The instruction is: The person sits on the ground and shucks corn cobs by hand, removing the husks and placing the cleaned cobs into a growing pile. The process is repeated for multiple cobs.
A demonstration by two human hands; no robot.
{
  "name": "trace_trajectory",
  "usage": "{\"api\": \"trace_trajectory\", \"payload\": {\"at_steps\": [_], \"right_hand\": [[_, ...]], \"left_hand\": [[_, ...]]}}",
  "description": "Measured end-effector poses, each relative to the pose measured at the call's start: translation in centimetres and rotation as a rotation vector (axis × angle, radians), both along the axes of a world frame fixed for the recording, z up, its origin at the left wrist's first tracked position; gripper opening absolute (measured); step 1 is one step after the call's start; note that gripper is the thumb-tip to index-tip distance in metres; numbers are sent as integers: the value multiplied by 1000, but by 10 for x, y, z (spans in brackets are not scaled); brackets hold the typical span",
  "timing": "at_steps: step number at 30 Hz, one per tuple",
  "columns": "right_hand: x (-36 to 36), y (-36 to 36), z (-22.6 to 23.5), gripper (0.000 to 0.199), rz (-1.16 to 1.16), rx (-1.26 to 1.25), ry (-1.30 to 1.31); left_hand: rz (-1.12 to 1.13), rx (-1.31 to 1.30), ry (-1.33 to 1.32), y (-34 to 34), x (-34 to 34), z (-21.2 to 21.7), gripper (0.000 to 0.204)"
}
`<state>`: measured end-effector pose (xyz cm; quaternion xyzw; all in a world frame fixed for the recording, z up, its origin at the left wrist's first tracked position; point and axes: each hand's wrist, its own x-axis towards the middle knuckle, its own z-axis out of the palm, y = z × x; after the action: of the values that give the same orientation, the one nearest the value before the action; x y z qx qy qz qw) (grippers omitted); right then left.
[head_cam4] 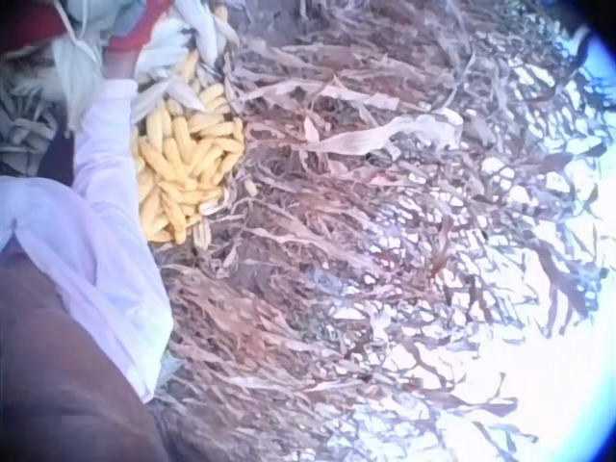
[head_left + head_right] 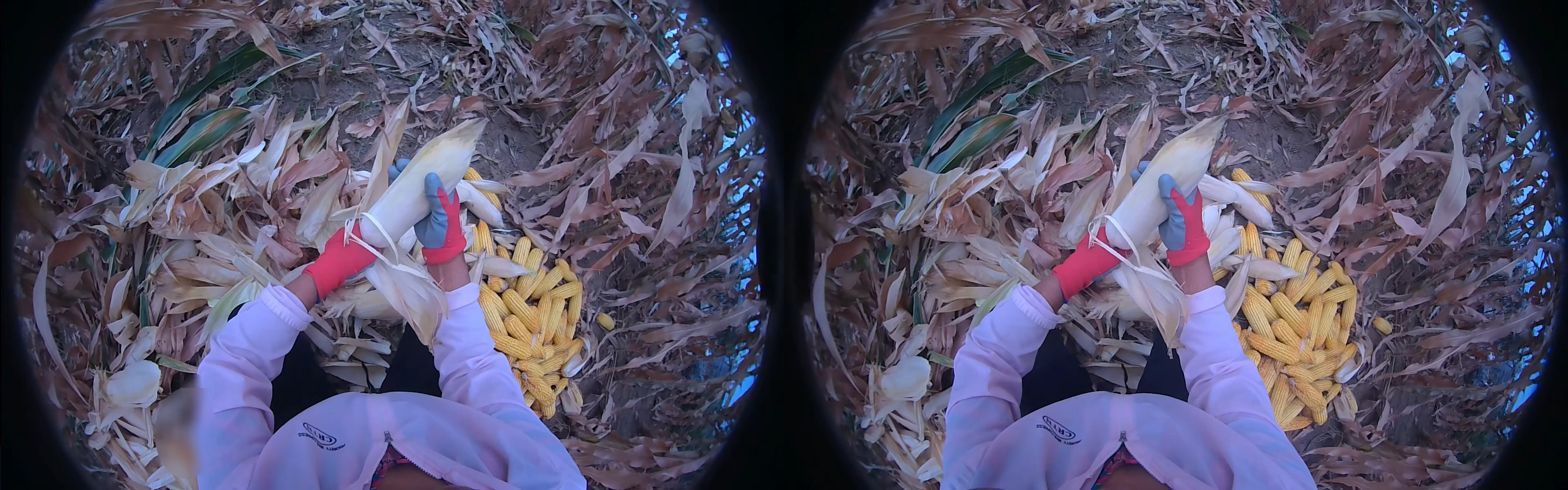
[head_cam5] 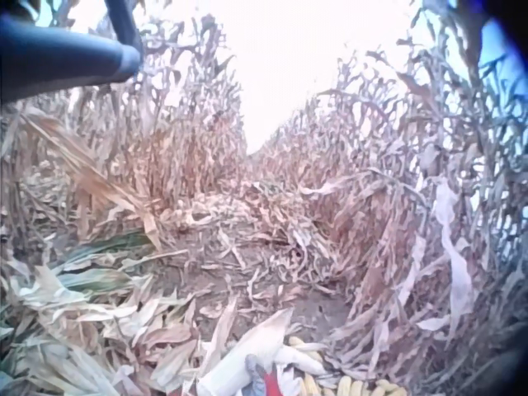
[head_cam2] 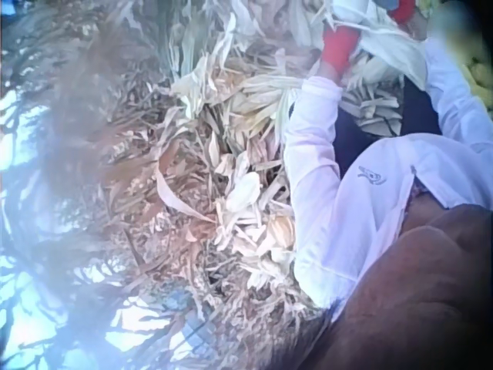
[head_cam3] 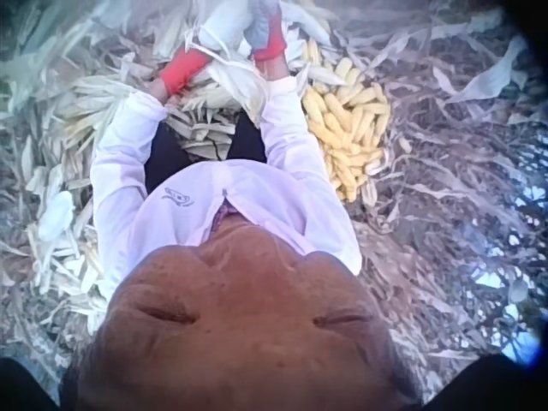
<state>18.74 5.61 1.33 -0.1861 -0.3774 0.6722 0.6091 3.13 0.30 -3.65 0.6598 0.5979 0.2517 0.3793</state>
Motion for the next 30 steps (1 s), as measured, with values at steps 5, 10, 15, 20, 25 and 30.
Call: {"api": "trace_trajectory", "payload": {"at_steps": [5, 10, 15, 20, 25, 30], "right_hand": [[-30, -25, 10, 67, -15, 392, -783], [-76, -59, -16, 84, 200, 983, -1427], [-48, -6, -10, 77, -344, 459, -938], [8, 39, -33, 40, -255, -151, -327], [-23, 7, -37, 35, 184, -396, -53], [-59, -11, -62, 40, 303, -466, 212]], "left_hand": [[-273, 221, 401, 2, -25, -68, 40], [-173, 896, 508, -15, -21, -129, 35], [-217, -97, 724, 2, -18, -18, 22], [282, 180, 437, 27, -46, 13, 26], [542, 602, 172, 36, -54, 36, 32], [725, 540, 109, 46, -79, 38, 32]]}}
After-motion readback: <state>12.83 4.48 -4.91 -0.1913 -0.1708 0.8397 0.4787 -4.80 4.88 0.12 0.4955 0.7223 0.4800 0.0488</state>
